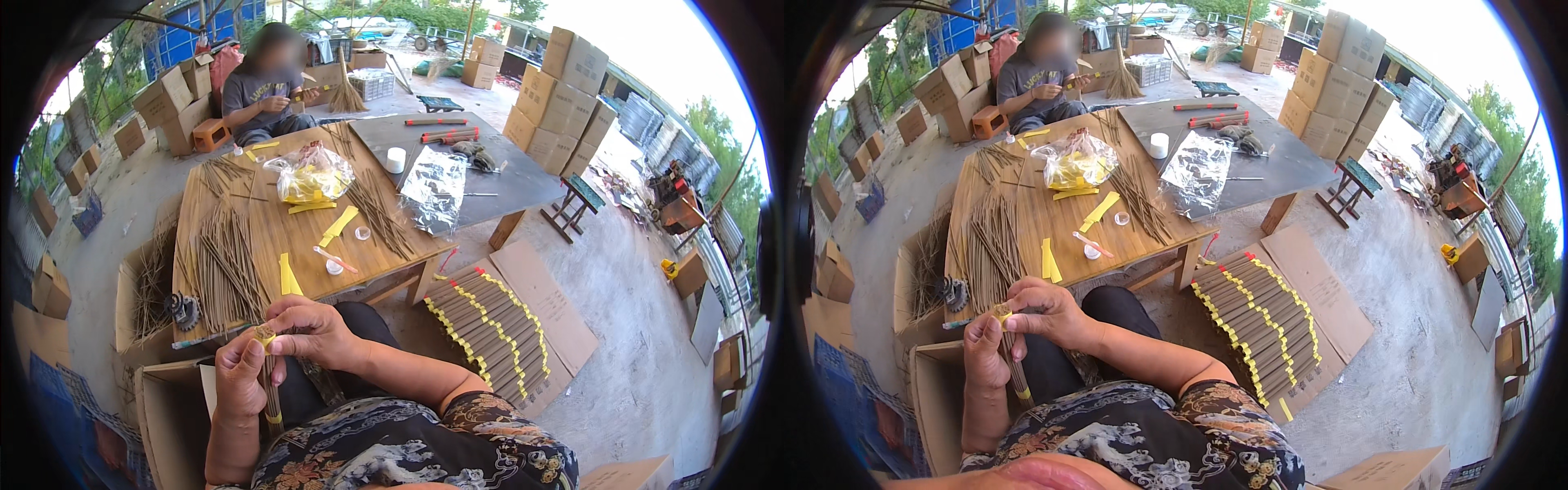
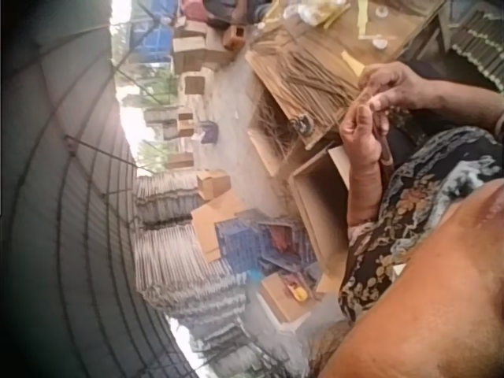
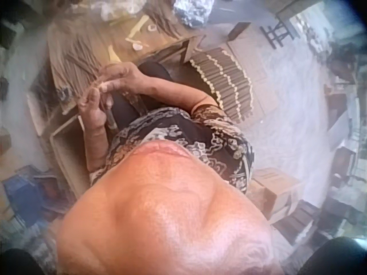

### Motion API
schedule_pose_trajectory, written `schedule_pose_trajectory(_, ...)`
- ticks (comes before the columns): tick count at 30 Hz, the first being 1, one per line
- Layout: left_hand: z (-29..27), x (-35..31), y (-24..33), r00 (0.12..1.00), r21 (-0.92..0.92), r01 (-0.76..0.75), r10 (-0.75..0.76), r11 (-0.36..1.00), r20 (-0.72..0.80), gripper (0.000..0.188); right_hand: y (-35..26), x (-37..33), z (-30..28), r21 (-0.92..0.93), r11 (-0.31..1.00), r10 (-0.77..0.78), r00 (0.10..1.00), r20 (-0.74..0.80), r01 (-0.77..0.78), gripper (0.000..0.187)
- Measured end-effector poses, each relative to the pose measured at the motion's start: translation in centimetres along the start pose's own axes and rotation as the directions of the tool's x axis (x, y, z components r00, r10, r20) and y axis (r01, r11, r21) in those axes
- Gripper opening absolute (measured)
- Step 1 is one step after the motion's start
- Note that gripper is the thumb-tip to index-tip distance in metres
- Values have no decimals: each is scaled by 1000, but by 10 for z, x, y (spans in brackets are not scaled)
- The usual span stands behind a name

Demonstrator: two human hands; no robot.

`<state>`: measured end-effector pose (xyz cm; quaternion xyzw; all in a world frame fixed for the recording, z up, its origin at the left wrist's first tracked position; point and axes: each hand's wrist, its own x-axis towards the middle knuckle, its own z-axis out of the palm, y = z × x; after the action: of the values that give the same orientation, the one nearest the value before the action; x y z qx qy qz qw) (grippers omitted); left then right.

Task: The person gathers thin wooden sticks into a bundle, wraps the bundle with yellow paper, and secures it with a small white adhesive strip. The person repeats this process to create multiple finished bundles.

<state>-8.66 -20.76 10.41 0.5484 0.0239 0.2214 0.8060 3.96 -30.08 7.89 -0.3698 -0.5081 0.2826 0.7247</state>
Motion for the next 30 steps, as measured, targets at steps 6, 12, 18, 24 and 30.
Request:
schedule_pose_trajectory(6,2,-5,6,994,-68,102,-99,992,54,41,-3,0,-4,-158,979,-128,991,35,132,19)
schedule_pose_trajectory(12,-7,3,-3,982,-156,173,-158,972,102,39,-7,-2,-9,-210,977,-52,997,-57,39,18)
schedule_pose_trajectory(18,-6,3,1,985,-196,163,-150,967,81,34,1,0,-10,-22,999,47,998,-39,-48,18)
schedule_pose_trajectory(24,-4,6,3,993,-115,108,-102,987,58,33,-15,4,-7,1,993,116,993,-21,-116,18)
schedule_pose_trajectory(30,-1,3,6,990,-85,123,-116,989,77,23,-6,8,-8,-143,989,-22,999,40,27,25)
